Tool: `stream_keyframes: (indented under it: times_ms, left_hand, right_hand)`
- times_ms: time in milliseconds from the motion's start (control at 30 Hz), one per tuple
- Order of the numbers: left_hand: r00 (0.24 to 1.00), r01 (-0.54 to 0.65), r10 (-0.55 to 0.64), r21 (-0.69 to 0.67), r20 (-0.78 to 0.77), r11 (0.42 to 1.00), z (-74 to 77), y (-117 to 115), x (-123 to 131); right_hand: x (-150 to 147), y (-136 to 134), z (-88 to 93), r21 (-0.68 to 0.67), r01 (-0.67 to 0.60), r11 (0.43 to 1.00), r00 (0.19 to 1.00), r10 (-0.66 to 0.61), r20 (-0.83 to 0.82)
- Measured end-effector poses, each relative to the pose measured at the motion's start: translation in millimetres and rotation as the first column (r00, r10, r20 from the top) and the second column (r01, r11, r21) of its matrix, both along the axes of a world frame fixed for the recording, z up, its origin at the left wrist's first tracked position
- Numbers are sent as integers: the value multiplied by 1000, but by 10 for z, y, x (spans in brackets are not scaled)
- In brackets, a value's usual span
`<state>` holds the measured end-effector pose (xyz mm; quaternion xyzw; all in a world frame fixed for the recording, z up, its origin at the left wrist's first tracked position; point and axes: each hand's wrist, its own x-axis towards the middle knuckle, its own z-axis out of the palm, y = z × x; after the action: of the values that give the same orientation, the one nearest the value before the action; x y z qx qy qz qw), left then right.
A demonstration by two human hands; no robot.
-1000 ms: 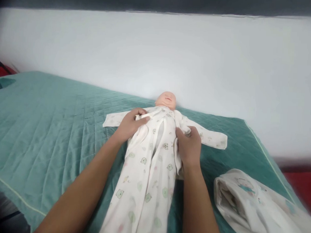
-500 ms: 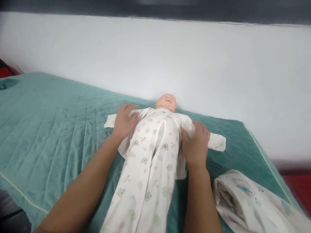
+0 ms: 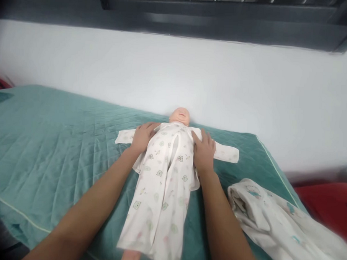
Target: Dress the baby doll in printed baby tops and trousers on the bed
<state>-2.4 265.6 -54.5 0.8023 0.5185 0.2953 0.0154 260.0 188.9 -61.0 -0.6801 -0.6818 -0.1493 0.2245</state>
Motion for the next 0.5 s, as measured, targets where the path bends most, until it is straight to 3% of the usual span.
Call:
stream_keyframes:
  times_ms: [167, 500]
  left_hand:
    - [998, -55, 56, -12, 23, 998, 11, 30, 5]
    - [937, -173, 179, -48, 299, 984, -57, 144, -165]
  right_hand:
    - [59, 19, 5, -62, -4, 998, 994, 11, 106]
    - [270, 44, 79, -171, 131, 977, 991, -134, -9]
